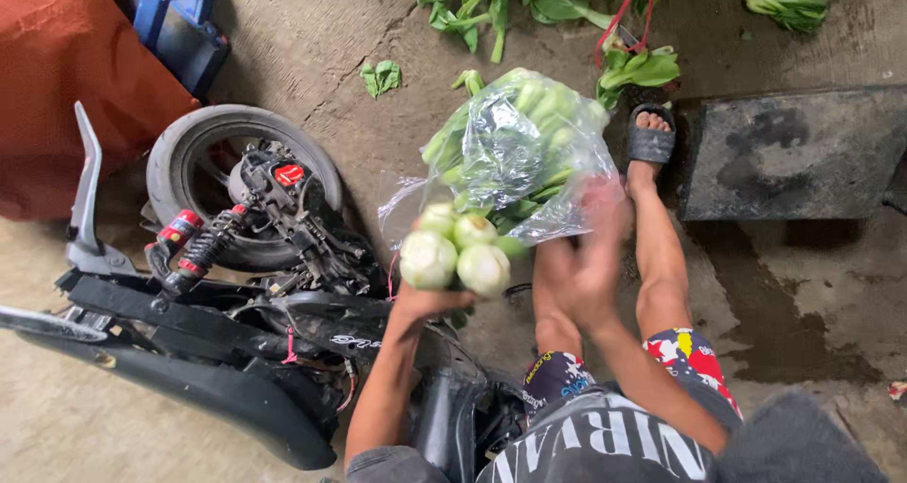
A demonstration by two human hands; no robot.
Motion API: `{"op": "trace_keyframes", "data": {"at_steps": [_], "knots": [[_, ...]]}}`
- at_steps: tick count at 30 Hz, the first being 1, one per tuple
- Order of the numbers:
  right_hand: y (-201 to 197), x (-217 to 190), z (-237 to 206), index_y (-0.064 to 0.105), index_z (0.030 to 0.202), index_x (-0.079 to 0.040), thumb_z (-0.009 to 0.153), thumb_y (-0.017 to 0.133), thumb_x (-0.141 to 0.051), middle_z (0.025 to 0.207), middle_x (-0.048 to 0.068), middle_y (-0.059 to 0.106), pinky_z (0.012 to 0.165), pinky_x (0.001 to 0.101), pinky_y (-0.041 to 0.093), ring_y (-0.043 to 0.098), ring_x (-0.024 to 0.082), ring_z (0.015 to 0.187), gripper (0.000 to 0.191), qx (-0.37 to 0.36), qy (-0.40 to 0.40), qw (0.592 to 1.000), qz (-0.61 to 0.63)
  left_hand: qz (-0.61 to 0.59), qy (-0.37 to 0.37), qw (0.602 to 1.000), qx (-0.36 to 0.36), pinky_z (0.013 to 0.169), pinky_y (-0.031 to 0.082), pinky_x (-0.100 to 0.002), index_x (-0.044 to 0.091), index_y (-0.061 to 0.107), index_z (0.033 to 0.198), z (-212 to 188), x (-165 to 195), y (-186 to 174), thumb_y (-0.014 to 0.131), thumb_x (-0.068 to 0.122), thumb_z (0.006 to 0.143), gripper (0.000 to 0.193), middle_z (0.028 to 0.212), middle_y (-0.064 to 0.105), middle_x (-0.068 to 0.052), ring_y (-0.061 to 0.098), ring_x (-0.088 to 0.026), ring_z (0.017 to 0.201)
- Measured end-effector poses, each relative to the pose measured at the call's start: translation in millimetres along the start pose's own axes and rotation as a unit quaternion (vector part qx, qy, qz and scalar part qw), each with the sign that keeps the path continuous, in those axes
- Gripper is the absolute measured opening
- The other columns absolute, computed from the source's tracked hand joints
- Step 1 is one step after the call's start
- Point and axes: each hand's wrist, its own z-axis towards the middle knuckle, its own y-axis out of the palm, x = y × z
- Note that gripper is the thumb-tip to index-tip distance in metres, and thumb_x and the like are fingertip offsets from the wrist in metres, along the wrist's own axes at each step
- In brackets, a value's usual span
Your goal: The person picks up bok choy from a large mesh sack, trims the root ends with a knife, and places the vegetables into a clear plastic bag. The person then weighs the bag on a digital scale and ties the bag closed.
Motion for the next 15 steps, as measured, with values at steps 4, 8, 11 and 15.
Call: {"op": "trace_keyframes", "data": {"at_steps": [4,8,11,15], "knots": [[-32.3,54.4,18.7,0.028,0.153,-0.001,0.094,0.069,-0.023,0.102,0.008,0.046,0.079,0.0312,0.044,0.046,0.016,0.09,0.075,0.185,0.197,0.956,-0.118,0.185,0.018,0.982,0.035,0.107,0.05,-0.039,0.006,0.036,0.147,21.0,10.6,-2.1,0.101,0.019,0.052,0.116,0.136,0.055,-0.012,0.06,-0.026,0.124],[-48.4,82.0,3.8,0.044,0.155,-0.001,0.103,0.056,-0.015,0.082,-0.005,0.052,0.058,0.0208,0.042,0.046,0.004,0.066,0.055,0.134,0.226,0.965,0.016,0.322,-0.007,0.943,-0.085,0.095,0.056,-0.043,0.009,0.04,0.146,57.4,-16.8,31.4,0.095,0.028,0.061,0.103,0.128,0.066,-0.02,0.068,-0.036,0.113],[-64.4,73.5,-16.8,0.051,0.153,-0.003,0.107,0.052,-0.016,0.077,-0.008,0.05,0.057,0.0189,0.039,0.043,0.001,0.065,0.048,0.089,0.198,0.976,-0.034,0.379,-0.098,0.9,-0.19,0.088,0.055,-0.049,0.007,0.033,0.149,83.1,-67.2,70.2,0.091,0.035,0.061,0.108,0.114,0.07,-0.024,0.068,-0.044,0.104],[-79.0,52.8,-21.8,0.055,0.148,-0.005,0.105,0.049,-0.012,0.074,-0.008,0.055,0.057,0.0193,0.043,0.048,0.001,0.063,0.044,0.018,0.161,0.976,-0.147,0.397,-0.079,0.888,-0.218,0.089,0.054,-0.051,0.004,0.032,0.151,112.7,-121.5,87.2,0.09,0.036,0.066,0.108,0.112,0.071,-0.027,0.068,-0.047,0.104]]}}
